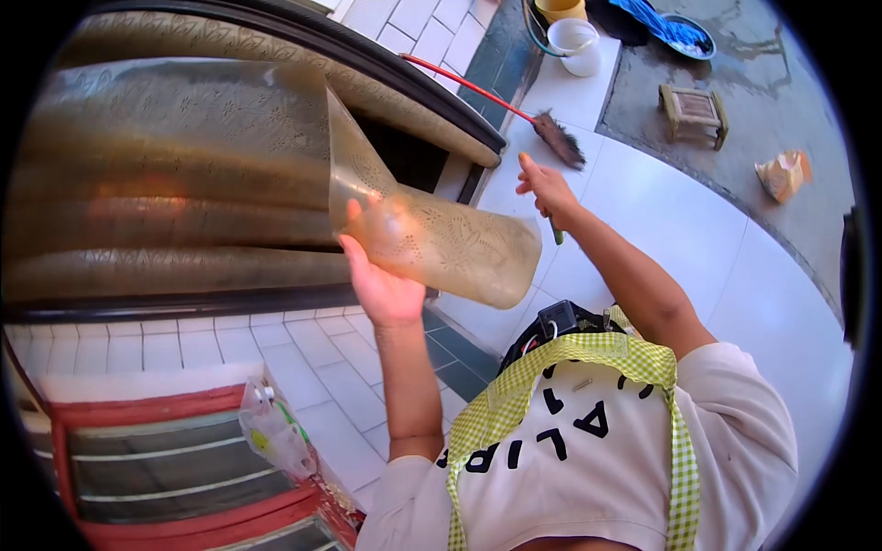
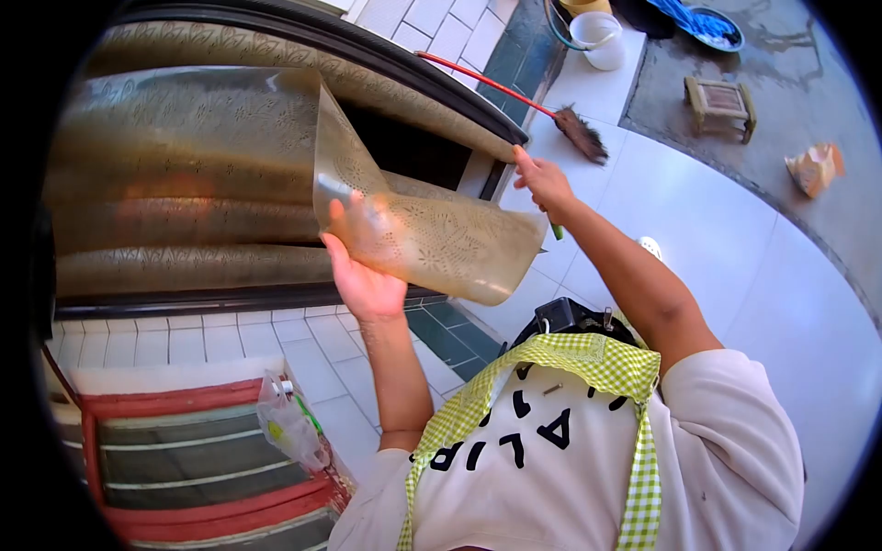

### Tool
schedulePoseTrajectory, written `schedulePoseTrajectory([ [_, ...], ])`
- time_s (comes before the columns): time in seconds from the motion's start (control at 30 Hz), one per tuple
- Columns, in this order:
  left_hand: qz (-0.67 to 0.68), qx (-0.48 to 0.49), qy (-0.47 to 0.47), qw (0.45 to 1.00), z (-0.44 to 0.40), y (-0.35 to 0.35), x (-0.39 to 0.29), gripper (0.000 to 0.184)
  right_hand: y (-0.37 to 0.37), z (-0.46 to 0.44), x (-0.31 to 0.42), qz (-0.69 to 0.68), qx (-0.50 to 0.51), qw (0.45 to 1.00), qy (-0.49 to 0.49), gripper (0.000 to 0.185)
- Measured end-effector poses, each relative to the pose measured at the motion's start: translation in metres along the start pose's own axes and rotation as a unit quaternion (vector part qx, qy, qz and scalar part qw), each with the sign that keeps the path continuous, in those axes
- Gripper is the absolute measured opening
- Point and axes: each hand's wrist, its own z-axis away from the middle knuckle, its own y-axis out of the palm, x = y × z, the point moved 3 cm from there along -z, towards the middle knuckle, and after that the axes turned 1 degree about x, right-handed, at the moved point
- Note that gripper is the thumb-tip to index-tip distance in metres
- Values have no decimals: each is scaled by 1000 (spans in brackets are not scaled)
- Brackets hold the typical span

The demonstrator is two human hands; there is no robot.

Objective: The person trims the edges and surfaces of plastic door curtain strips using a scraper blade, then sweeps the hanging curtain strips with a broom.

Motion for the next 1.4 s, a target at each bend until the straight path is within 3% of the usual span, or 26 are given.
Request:
schedulePoseTrajectory([
  [0.07, -35, 3, -13, 999, -9, -6, -14, 40, -4, 15, 32, 1, 35, 999, -34, 60],
  [0.13, -66, -5, -30, 997, -17, -6, -29, 40, 23, 28, 74, 80, 170, 962, -197, 62],
  [0.17, -103, -8, -48, 993, -22, -4, -37, 39, 32, 34, 87, 87, 173, 961, -198, 62],
  [0.23, -130, -4, -34, 991, -30, 4, -53, 37, 61, 50, 110, 84, 311, 911, -255, 61],
  [0.3, -206, -25, -23, 978, -37, 7, -68, 33, 84, 55, 112, 70, 364, 895, -248, 54],
  [0.37, -192, -42, 27, 980, -42, 18, -81, 24, 99, 58, 114, 60, 420, 874, -236, 47],
  [0.43, -282, -9, 61, 957, -47, 21, -97, 20, 102, 59, 112, 97, 512, 842, -139, 36],
  [0.5, -345, -44, 131, 929, -62, 13, -113, 22, 105, 68, 117, 92, 524, 838, -126, 32],
  [0.53, -508, -110, 170, 838, -71, 3, -125, 31, 105, 77, 124, 12, 515, 850, -105, 29],
  [0.57, -651, -174, 194, 713, -71, -8, -133, 40, 106, 86, 132, -68, 501, 859, -80, 26],
  [0.6, -645, -185, 195, 715, -66, -17, -135, 40, 108, 92, 141, -72, 489, 863, -101, 21],
  [0.67, -520, -204, 120, 821, -63, -39, -134, 55, 114, 96, 150, -95, 483, 864, -104, 18],
  [0.7, -513, -208, 125, 823, -56, -53, -132, 55, 115, 95, 152, -97, 457, 877, -111, 17],
  [0.77, -459, -143, 24, 877, -29, -86, -114, 71, 120, 87, 153, -150, 491, 854, -85, 17],
  [0.8, -448, -117, 14, 886, -13, -90, -102, 77, 122, 85, 155, -211, 521, 825, -57, 18],
  [0.93, -366, 42, 11, 930, 29, -72, -68, 106, 138, 92, 160, -231, 518, 823, -32, 21],
  [1.03, -407, 106, 70, 904, 43, -36, -72, 113, 153, 95, 162, -204, 488, 848, -20, 22],
  [1.1, -370, 115, 58, 920, 47, -20, -77, 112, 160, 97, 163, -214, 492, 844, -29, 23],
  [1.17, -483, 83, 65, 869, 47, -24, -80, 98, 164, 101, 166, -203, 481, 853, -16, 19],
  [1.2, -483, 79, 67, 869, 47, -25, -82, 98, 164, 101, 167, -198, 485, 852, -13, 17],
  [1.27, -502, 84, 6, 861, 45, -29, -84, 69, 166, 102, 171, -172, 502, 847, -16, 17],
  [1.3, -502, 81, 8, 861, 44, -31, -84, 69, 166, 102, 174, -170, 505, 846, -16, 17],
  [1.37, -418, 36, -2, 908, 42, -40, -78, 41, 162, 95, 185, -6, 384, 913, -138, 27],
  [1.4, -419, 33, 0, 907, 41, -43, -76, 41, 158, 90, 198, 136, 289, 906, -279, 40],
])
